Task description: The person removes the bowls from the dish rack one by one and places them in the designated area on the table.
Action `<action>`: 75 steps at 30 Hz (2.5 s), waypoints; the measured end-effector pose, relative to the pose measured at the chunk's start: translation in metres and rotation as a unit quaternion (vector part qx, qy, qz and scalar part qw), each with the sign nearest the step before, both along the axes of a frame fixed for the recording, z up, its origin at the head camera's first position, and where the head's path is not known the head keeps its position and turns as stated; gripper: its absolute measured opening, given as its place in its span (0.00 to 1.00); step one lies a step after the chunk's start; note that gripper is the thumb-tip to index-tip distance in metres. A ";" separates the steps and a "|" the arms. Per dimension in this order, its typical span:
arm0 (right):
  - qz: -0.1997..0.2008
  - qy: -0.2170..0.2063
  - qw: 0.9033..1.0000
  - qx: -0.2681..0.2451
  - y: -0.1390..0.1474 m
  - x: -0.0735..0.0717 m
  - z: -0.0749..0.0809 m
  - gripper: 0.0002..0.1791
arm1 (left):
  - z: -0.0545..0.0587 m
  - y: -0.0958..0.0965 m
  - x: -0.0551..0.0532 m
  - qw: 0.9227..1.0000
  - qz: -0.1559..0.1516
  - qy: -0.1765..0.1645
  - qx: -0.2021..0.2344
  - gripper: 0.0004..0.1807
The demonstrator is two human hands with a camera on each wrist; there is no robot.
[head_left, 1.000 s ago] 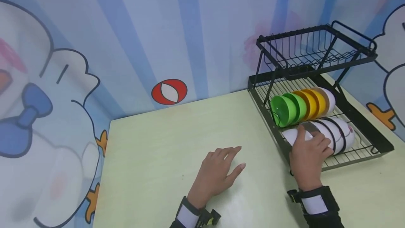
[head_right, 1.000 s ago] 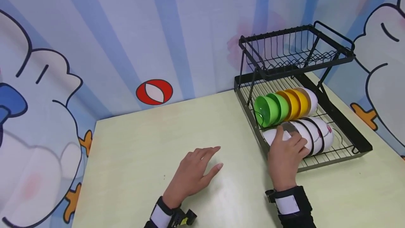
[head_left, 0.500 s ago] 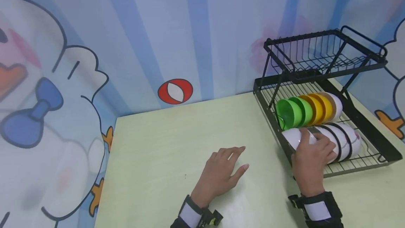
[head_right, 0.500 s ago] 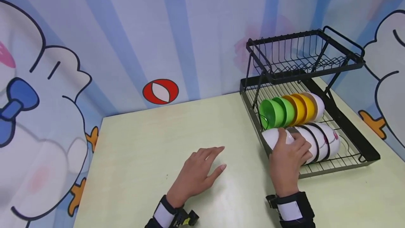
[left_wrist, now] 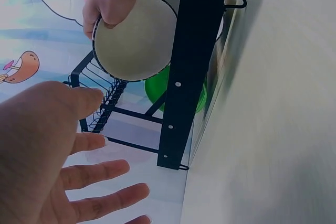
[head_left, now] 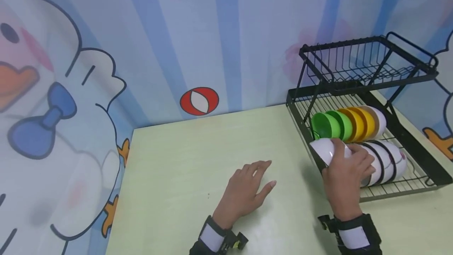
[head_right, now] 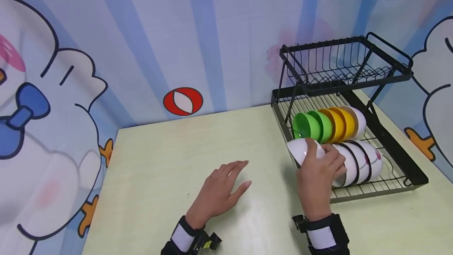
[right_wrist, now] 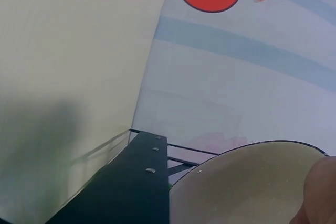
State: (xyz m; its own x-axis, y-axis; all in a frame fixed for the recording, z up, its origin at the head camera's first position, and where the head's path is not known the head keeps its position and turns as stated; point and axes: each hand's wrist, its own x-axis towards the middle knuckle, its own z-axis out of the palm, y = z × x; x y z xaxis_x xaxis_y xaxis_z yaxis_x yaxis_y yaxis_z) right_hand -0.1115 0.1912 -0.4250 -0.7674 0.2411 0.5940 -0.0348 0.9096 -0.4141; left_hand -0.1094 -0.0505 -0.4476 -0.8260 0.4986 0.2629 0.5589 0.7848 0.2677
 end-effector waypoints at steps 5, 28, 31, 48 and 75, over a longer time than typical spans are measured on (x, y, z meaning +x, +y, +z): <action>0.017 0.021 0.999 0.024 -0.013 -0.007 0.007 0.39 | 0.002 -0.007 -0.003 1.000 0.026 -0.011 0.004 0.31; 0.177 -0.027 0.982 -0.053 -0.079 -0.036 0.005 0.34 | 0.014 -0.043 -0.013 0.994 0.101 -0.044 0.025 0.33; 0.194 -0.031 0.978 -0.074 -0.086 -0.038 0.004 0.34 | 0.016 -0.049 -0.014 0.992 0.113 -0.042 0.026 0.33; 0.291 -0.170 0.927 -0.163 -0.130 -0.047 0.013 0.36 | 0.020 -0.076 -0.018 0.986 0.160 -0.029 0.039 0.33; 0.358 -0.218 0.890 -0.179 -0.180 -0.039 0.007 0.26 | 0.020 -0.106 -0.021 0.979 0.181 0.049 0.085 0.13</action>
State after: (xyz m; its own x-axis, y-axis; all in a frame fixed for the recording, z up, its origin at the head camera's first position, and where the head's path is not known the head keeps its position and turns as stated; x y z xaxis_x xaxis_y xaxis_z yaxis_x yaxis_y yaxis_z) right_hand -0.1504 0.0112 -0.4179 -0.9394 -0.2886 0.1851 -0.3171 0.5263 -0.7889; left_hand -0.1303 -0.1570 -0.4274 -0.9069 0.1209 0.4036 0.2825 0.8852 0.3697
